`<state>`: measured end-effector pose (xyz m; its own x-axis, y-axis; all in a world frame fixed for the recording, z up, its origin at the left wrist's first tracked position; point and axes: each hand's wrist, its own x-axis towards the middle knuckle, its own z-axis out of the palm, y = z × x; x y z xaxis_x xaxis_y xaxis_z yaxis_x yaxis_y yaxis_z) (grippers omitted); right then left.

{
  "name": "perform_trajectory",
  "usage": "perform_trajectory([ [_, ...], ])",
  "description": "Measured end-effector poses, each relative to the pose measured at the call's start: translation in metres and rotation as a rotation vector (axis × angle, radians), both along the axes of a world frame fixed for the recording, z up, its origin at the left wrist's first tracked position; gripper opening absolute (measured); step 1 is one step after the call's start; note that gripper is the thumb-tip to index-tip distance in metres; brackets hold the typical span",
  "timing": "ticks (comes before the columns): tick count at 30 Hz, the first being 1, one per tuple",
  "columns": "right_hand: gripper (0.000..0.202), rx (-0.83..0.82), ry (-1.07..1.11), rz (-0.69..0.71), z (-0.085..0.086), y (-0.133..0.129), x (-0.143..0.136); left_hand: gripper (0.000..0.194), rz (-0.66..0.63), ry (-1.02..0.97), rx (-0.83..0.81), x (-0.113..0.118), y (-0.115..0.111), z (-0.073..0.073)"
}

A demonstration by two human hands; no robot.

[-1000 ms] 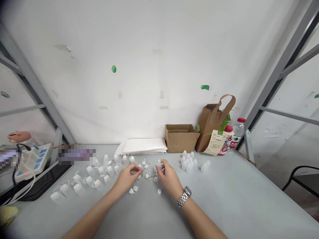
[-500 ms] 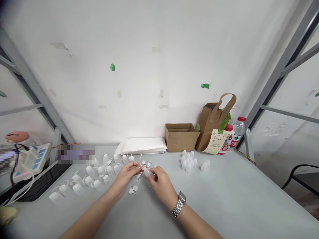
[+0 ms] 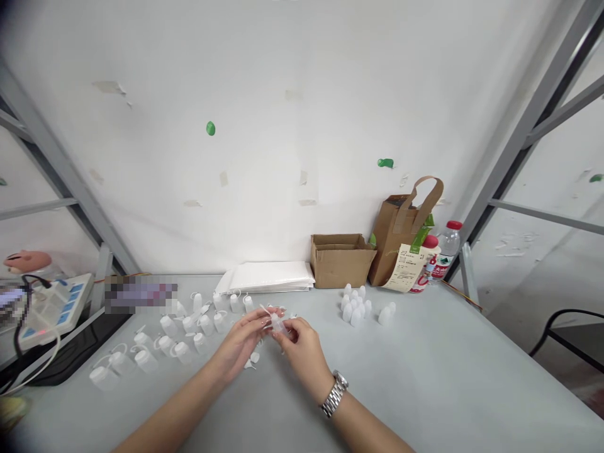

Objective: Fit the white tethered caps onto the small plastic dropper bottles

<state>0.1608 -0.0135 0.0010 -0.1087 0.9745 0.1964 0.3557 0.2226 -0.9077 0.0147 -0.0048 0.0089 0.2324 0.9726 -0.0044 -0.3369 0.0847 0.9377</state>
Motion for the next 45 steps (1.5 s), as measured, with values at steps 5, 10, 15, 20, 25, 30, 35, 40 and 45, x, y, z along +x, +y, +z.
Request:
perform_trajectory([
  [5, 0.022, -0.027, 0.065, 0.055, -0.001, 0.001, -0.001, 0.026, -0.014, 0.024, -0.001, 0.000, -0.002, 0.004],
  [10, 0.017, -0.008, 0.028, 0.066, -0.003, -0.002, -0.003, 0.029, -0.041, 0.071, -0.002, 0.000, -0.005, 0.008],
  [15, 0.009, 0.139, -0.102, -0.013, -0.006, -0.004, -0.003, 0.027, -0.032, 0.078, -0.011, 0.002, -0.006, 0.006],
  [20, 0.010, 0.213, -0.148, -0.032, -0.010, -0.003, -0.003, 0.025, -0.018, 0.088, -0.032, 0.004, -0.007, 0.008],
  [25, 0.009, 0.148, -0.105, -0.015, -0.009, -0.006, -0.006, 0.024, -0.012, 0.102, -0.041, 0.004, -0.007, 0.007],
  [30, 0.015, 0.023, 0.035, -0.019, -0.005, -0.006, -0.008, 0.026, -0.044, 0.006, -0.087, 0.004, -0.007, 0.006],
  [35, 0.018, -0.133, 0.242, 0.037, -0.003, -0.005, -0.010, 0.029, -0.066, -0.124, -0.146, 0.003, -0.005, 0.003],
  [40, 0.030, -0.294, 0.394, 0.111, -0.001, -0.001, -0.011, 0.031, -0.106, -0.212, -0.185, 0.000, -0.003, -0.001],
  [45, 0.034, -0.326, 0.451, 0.144, 0.003, 0.000, -0.010, 0.032, -0.117, -0.254, -0.231, -0.001, -0.003, -0.001],
])
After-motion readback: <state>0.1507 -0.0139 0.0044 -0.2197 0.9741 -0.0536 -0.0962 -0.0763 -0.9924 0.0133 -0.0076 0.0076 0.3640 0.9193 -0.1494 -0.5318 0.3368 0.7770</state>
